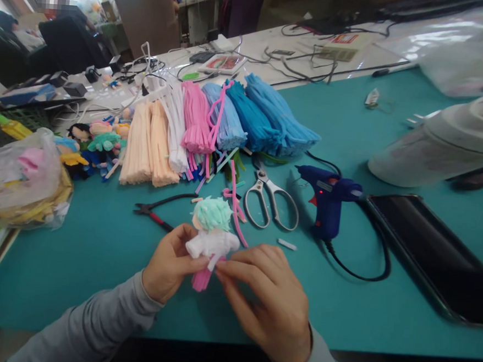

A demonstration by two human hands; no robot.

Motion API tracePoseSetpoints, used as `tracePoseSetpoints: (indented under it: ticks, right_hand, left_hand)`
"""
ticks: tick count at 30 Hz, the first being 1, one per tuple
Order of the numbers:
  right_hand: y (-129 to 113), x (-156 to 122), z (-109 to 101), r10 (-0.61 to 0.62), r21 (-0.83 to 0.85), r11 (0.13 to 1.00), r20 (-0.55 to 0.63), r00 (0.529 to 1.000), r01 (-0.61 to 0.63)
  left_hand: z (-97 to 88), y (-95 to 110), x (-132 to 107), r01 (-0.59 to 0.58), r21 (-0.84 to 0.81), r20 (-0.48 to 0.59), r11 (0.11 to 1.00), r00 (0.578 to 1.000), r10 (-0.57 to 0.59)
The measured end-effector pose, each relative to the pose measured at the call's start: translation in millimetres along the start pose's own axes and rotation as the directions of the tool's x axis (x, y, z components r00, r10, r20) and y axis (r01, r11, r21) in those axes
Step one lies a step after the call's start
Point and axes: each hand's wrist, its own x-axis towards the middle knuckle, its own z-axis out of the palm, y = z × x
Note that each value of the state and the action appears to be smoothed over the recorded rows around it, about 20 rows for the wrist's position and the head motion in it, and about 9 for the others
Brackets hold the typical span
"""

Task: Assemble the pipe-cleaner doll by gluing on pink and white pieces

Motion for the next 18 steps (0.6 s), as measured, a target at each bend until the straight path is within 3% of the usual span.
tracePoseSetpoints:
  ticks: [8,18]
  right_hand:
    - [2.4,6.7,-5.3,-0.062,-0.055,0.996,0.073,0.995,0.066]
    - [-0.1,9.2,0.0,-0.016,-0.053,0.998,0.065,0.998,0.020]
  left_hand:
    - [-1.9,-3.5,0.0,-0.015,0.024,0.035,1.000,0.999,0.015]
    - [-3.3,-7.8,-1.2,-0.058,0.056,0.048,0.997,0.997,0.055]
